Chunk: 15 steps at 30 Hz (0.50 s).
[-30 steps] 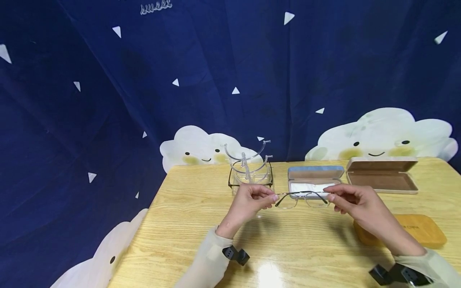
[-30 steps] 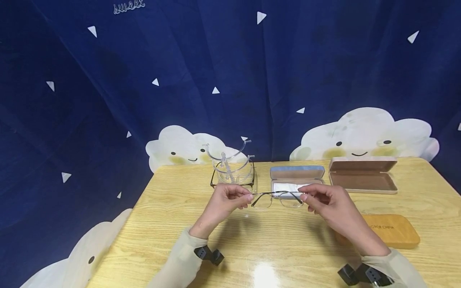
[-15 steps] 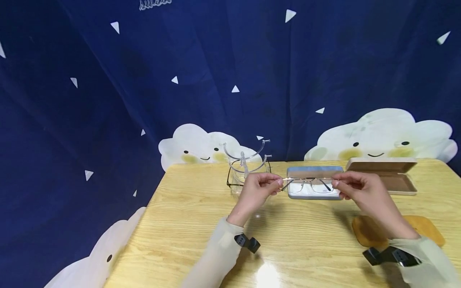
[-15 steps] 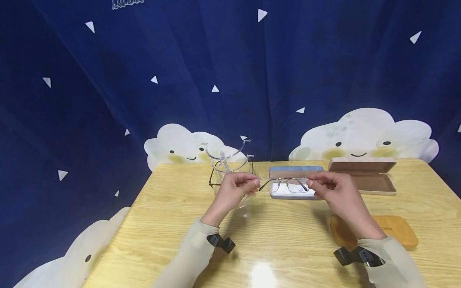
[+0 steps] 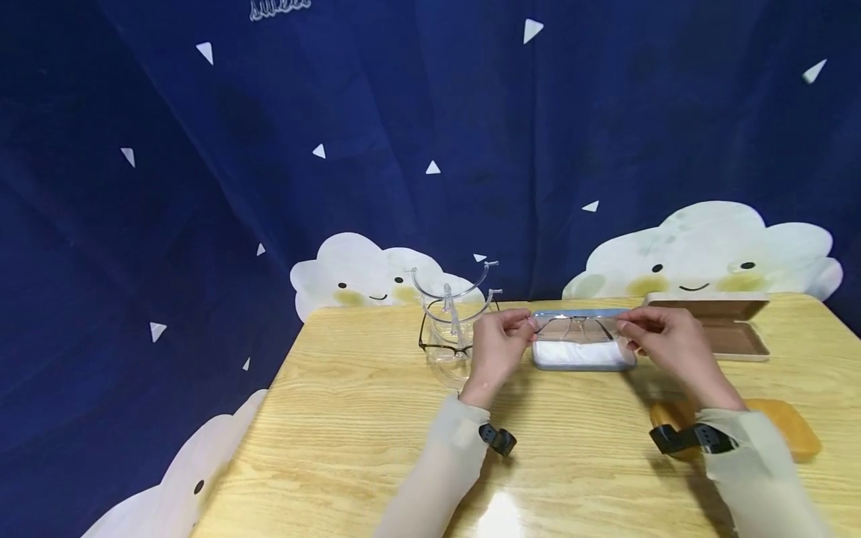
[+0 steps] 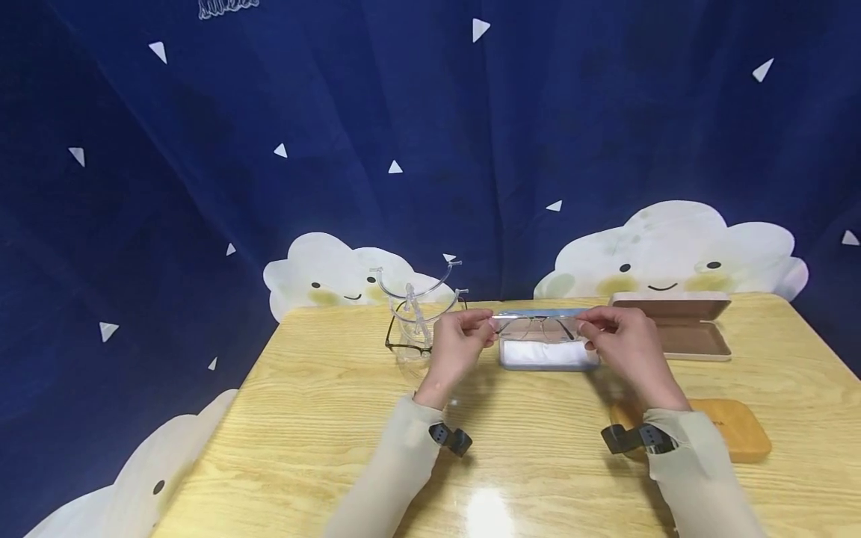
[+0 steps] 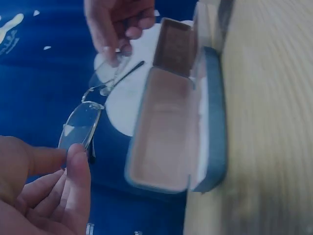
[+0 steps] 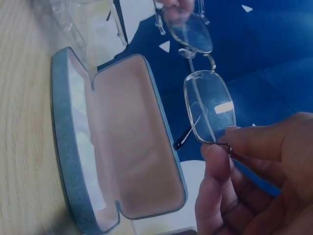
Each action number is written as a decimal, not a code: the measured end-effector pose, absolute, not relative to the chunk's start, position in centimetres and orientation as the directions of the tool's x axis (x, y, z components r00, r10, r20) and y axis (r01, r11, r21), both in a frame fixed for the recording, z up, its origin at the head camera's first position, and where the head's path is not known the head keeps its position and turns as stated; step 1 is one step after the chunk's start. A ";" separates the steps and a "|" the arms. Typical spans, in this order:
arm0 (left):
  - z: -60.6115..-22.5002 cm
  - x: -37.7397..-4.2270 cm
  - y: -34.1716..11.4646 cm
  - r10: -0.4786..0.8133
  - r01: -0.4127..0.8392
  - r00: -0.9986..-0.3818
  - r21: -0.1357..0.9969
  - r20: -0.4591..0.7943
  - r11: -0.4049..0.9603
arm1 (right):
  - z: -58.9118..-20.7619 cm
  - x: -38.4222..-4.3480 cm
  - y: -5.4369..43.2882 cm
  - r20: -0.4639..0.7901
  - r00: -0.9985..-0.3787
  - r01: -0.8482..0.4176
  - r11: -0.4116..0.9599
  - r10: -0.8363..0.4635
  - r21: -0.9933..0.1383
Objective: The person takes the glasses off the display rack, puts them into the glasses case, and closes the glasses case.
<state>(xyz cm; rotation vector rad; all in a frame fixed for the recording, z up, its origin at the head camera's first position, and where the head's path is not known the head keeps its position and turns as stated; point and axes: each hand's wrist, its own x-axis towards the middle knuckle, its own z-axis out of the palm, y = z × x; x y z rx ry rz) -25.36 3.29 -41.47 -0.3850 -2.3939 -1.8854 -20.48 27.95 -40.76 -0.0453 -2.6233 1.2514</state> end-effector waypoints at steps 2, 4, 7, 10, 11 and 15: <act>-41.8 -25.3 3.5 0.150 0.231 -0.969 0.937 0.197 0.262 | -41.0 -20.7 28.1 0.179 -0.976 -0.062 0.623 0.127 -0.780; -42.3 -25.3 3.5 0.158 0.234 -0.969 0.915 0.190 0.330 | -41.3 -20.8 28.2 0.172 -0.977 -0.058 0.620 0.125 -0.783; -42.8 -25.4 3.6 0.178 0.253 -0.965 0.873 0.195 0.417 | -41.7 -21.0 28.3 0.166 -0.977 -0.046 0.631 0.133 -0.775; -43.3 -25.5 3.7 0.193 0.270 -0.960 0.850 0.203 0.452 | -42.2 -21.1 28.4 0.151 -0.978 -0.021 0.651 0.144 -0.758; -43.5 -25.5 3.8 0.195 0.273 -0.959 0.847 0.204 0.457 | -42.4 -21.2 28.4 0.143 -0.979 -0.012 0.656 0.147 -0.755; -44.1 -25.6 4.0 0.191 0.281 -0.958 0.839 0.215 0.466 | -42.7 -21.4 28.4 0.095 -0.985 0.026 0.666 0.144 -0.746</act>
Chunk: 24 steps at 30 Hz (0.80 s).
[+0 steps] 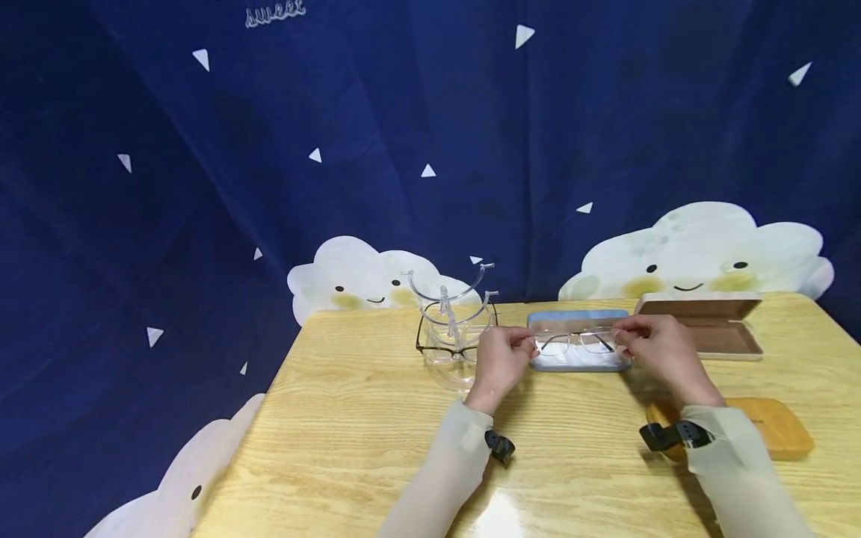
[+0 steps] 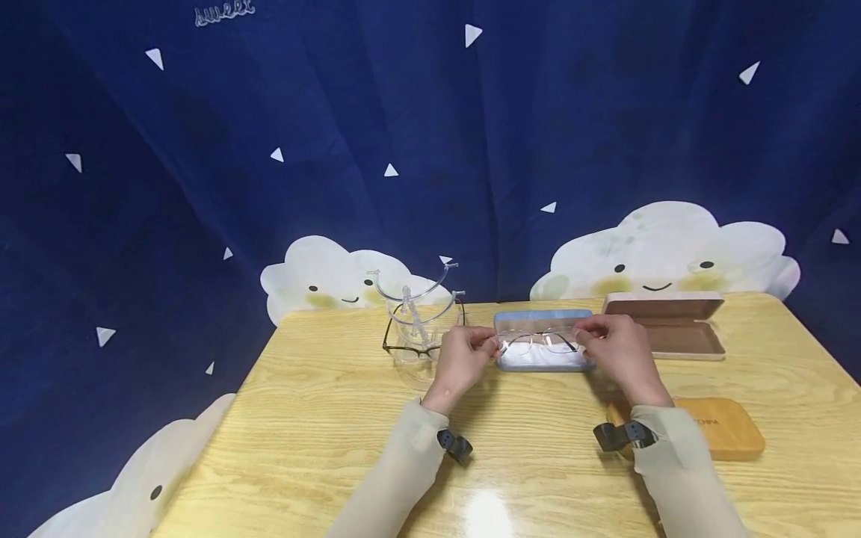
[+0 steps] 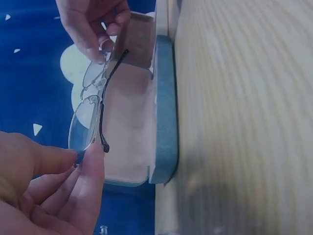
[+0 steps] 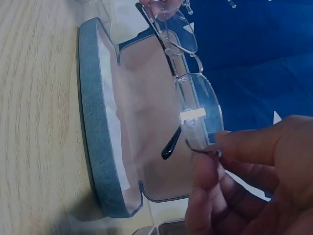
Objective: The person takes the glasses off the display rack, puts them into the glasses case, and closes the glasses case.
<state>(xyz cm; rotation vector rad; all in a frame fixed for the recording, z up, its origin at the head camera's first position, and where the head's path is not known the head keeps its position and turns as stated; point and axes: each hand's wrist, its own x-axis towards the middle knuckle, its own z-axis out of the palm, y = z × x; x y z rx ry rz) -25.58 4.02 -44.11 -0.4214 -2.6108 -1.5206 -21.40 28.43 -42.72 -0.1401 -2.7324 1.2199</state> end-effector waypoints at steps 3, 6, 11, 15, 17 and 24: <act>-44.4 -25.6 4.2 0.193 0.270 -0.960 0.847 0.201 0.459 | -42.8 -21.6 28.5 0.042 -0.991 0.052 0.669 0.124 -0.741; -44.7 -25.7 4.4 0.204 0.249 -0.964 0.850 0.171 0.464 | -42.9 -21.7 28.7 -0.028 -0.995 0.088 0.683 0.099 -0.725; -45.1 -25.5 4.8 0.236 0.198 -0.967 0.856 0.092 0.477 | -43.3 -21.7 29.0 -0.098 -0.993 0.113 0.675 0.061 -0.729; -45.3 -25.3 4.9 0.264 0.149 -0.964 0.862 0.019 0.484 | -43.5 -21.8 29.0 -0.134 -0.990 0.131 0.644 0.044 -0.754; -45.4 -25.3 4.9 0.270 0.140 -0.963 0.861 0.003 0.488 | -43.5 -21.9 29.0 -0.156 -0.987 0.144 0.632 0.036 -0.761; -45.7 -25.3 4.5 0.343 0.189 -0.939 0.816 -0.012 0.546 | -43.9 -22.2 29.0 -0.229 -0.973 0.197 0.640 0.034 -0.742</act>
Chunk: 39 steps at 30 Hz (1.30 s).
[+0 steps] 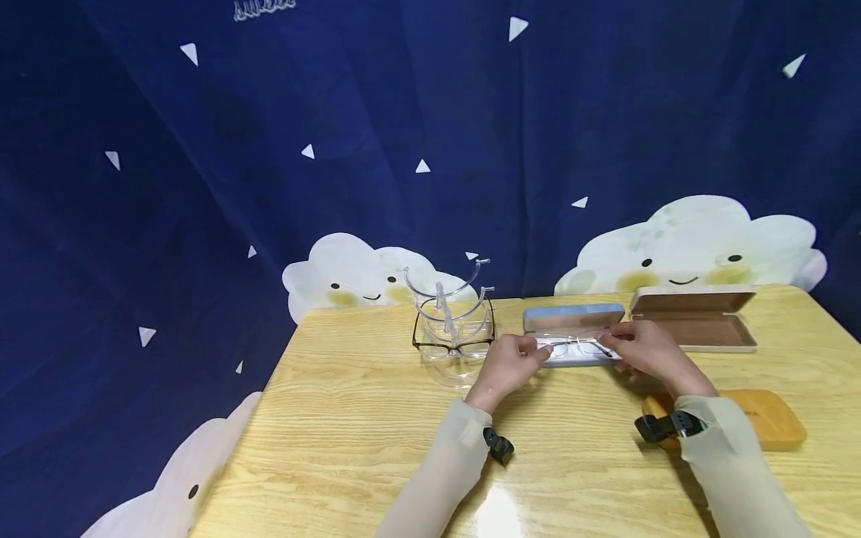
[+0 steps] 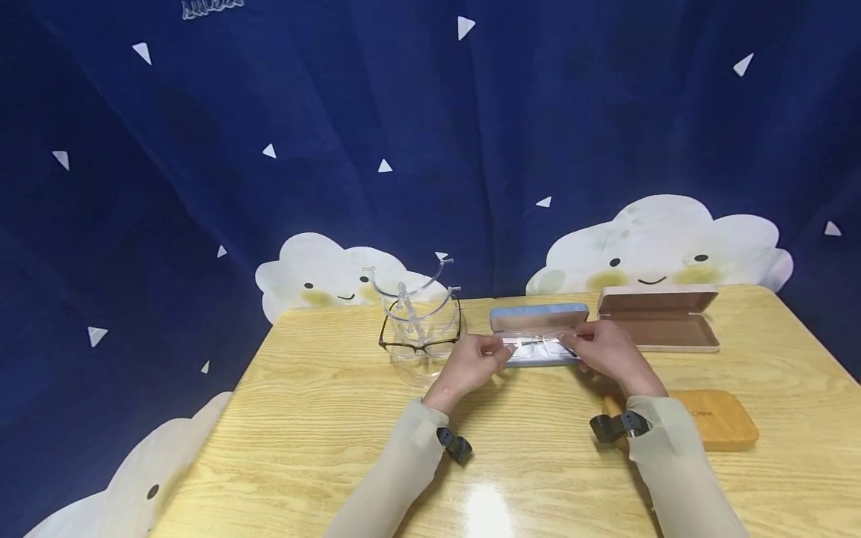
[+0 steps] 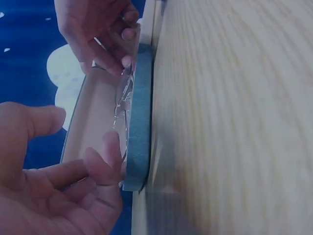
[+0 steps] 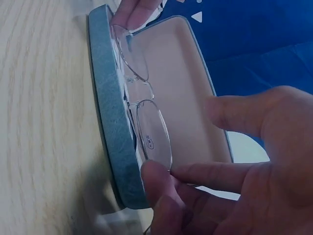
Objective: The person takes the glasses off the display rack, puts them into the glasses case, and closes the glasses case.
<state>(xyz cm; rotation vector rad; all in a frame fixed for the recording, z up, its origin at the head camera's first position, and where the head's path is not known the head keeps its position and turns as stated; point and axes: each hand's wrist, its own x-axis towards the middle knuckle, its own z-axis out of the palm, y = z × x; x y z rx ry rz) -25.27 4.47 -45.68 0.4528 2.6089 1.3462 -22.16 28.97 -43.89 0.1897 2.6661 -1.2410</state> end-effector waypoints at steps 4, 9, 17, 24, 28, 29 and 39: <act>-45.8 -25.3 4.4 0.363 0.180 -0.931 0.817 -0.039 0.548 | -44.0 -22.3 29.0 -0.248 -0.968 0.213 0.639 0.035 -0.740; -45.9 -25.3 4.3 0.360 0.156 -0.931 0.822 -0.062 0.547 | -44.1 -22.5 29.0 -0.269 -0.963 0.219 0.656 0.026 -0.722; -46.0 -25.3 4.1 0.391 0.196 -0.920 0.818 -0.038 0.540 | -44.3 -22.7 28.9 -0.282 -0.959 0.229 0.646 0.021 -0.729; -45.9 -25.3 4.2 0.383 0.193 -0.923 0.811 -0.041 0.553 | -44.4 -22.5 29.0 -0.251 -0.968 0.195 0.639 0.002 -0.744; -45.7 -25.3 4.2 0.358 0.166 -0.933 0.823 -0.048 0.544 | -44.3 -22.4 29.3 -0.225 -0.974 0.183 0.621 0.012 -0.762; -45.6 -25.3 4.2 0.351 0.162 -0.935 0.825 -0.047 0.542 | -44.3 -22.4 29.4 -0.216 -0.976 0.183 0.617 0.021 -0.766; -44.7 -25.3 3.9 0.257 0.137 -0.966 0.817 -0.014 0.560 | -44.0 -22.0 30.2 -0.088 -0.986 0.158 0.632 0.140 -0.758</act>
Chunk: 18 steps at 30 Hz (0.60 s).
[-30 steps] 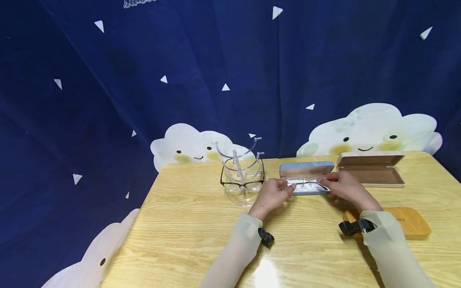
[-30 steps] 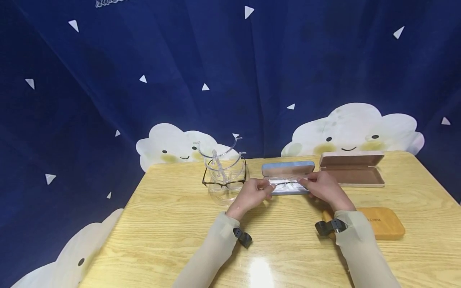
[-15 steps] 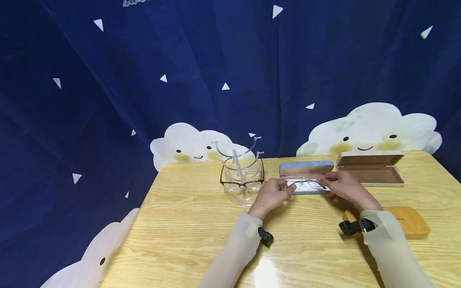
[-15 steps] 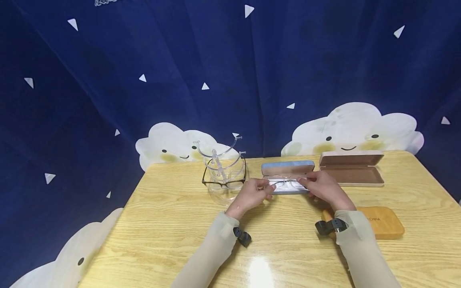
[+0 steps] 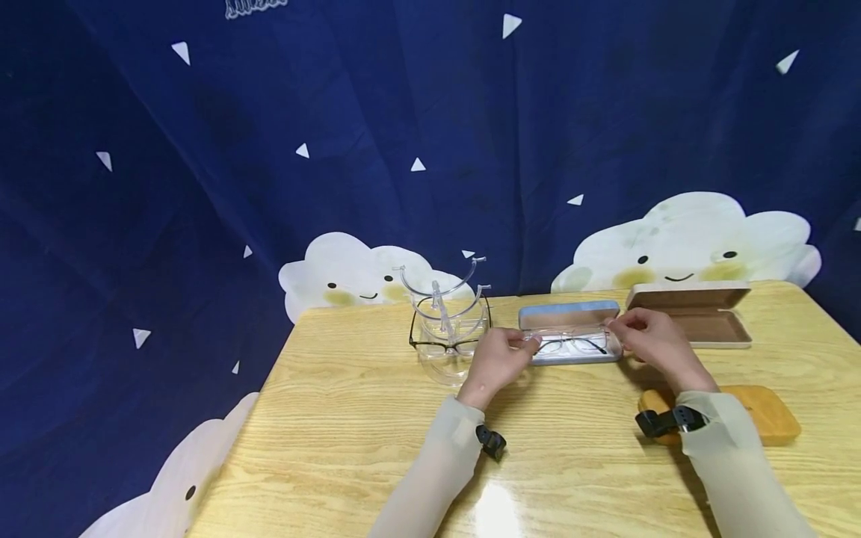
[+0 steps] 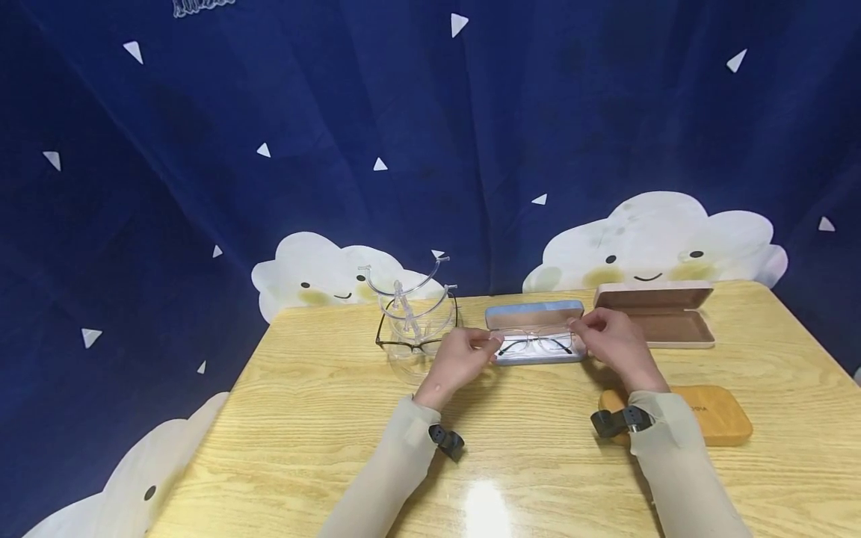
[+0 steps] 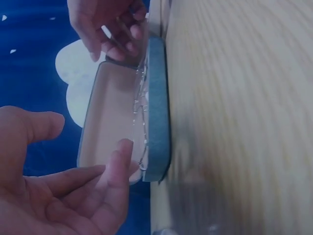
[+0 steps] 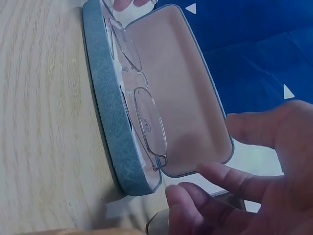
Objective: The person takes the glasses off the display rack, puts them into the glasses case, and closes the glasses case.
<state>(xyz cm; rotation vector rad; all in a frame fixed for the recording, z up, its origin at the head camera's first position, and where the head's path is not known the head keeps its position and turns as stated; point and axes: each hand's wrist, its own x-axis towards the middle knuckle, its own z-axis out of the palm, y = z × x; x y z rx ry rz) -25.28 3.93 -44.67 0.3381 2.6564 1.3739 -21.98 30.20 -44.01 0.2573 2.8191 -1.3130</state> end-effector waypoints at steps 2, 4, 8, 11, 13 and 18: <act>-44.4 -25.2 3.8 0.245 0.138 -0.969 0.811 -0.006 0.568 | -44.1 -22.1 30.3 -0.088 -0.983 0.171 0.642 0.160 -0.747; -44.2 -25.2 3.7 0.244 0.140 -0.970 0.803 -0.007 0.580 | -44.0 -22.1 30.4 -0.096 -0.980 0.187 0.649 0.173 -0.737; -44.0 -25.2 3.7 0.258 0.132 -0.965 0.772 -0.043 0.622 | -43.9 -22.3 30.2 -0.134 -0.975 0.219 0.638 0.180 -0.738; -44.1 -25.2 3.7 0.273 0.126 -0.959 0.742 -0.080 0.659 | -43.8 -22.5 30.0 -0.174 -0.970 0.243 0.622 0.172 -0.745; -44.1 -25.2 3.8 0.287 0.123 -0.953 0.740 -0.098 0.662 | -43.8 -22.6 29.9 -0.199 -0.966 0.259 0.614 0.166 -0.746; -44.3 -25.3 3.6 0.323 0.113 -0.938 0.773 -0.124 0.624 | -43.9 -22.9 29.9 -0.238 -0.957 0.291 0.606 0.169 -0.740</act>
